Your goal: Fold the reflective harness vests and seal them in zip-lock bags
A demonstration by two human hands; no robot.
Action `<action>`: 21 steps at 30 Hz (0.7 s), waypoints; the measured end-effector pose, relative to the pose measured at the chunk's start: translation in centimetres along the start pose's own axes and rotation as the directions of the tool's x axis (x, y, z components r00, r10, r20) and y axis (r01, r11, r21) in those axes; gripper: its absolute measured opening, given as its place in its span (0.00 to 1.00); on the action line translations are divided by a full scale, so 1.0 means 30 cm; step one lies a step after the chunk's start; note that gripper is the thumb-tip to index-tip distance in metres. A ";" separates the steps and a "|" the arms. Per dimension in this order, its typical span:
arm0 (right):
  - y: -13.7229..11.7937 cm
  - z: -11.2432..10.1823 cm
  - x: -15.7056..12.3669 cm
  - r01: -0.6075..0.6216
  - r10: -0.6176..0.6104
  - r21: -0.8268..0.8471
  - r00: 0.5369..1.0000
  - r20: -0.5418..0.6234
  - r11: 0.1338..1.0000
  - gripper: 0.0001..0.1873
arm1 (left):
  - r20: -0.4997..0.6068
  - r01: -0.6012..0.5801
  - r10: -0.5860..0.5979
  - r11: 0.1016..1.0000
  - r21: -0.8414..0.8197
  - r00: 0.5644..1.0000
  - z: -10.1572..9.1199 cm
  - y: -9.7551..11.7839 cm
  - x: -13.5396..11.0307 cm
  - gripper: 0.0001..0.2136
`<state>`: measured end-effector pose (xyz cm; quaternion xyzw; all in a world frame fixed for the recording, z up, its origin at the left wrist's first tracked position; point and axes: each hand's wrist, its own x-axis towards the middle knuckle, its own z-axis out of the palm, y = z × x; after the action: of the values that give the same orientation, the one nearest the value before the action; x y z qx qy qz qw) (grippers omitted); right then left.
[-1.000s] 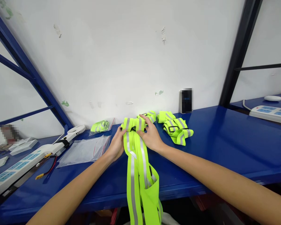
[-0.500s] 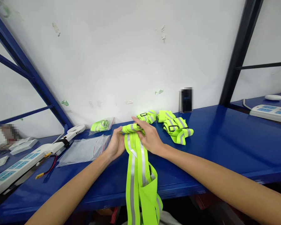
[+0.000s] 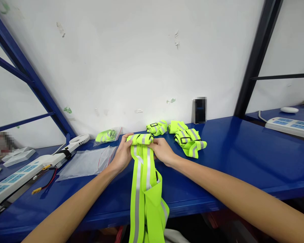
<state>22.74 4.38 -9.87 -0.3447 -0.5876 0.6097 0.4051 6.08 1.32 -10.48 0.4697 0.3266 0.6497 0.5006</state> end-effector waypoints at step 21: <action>0.000 -0.076 0.026 0.452 -0.409 -0.236 0.888 0.212 0.860 0.24 | 0.072 0.086 -0.078 0.989 -0.121 0.994 0.018 0.039 -0.016 0.17</action>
<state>24.44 6.07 -10.00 -0.2094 -0.7593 0.4396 0.4317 6.20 0.50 -9.39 0.4457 0.2876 0.6314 0.5657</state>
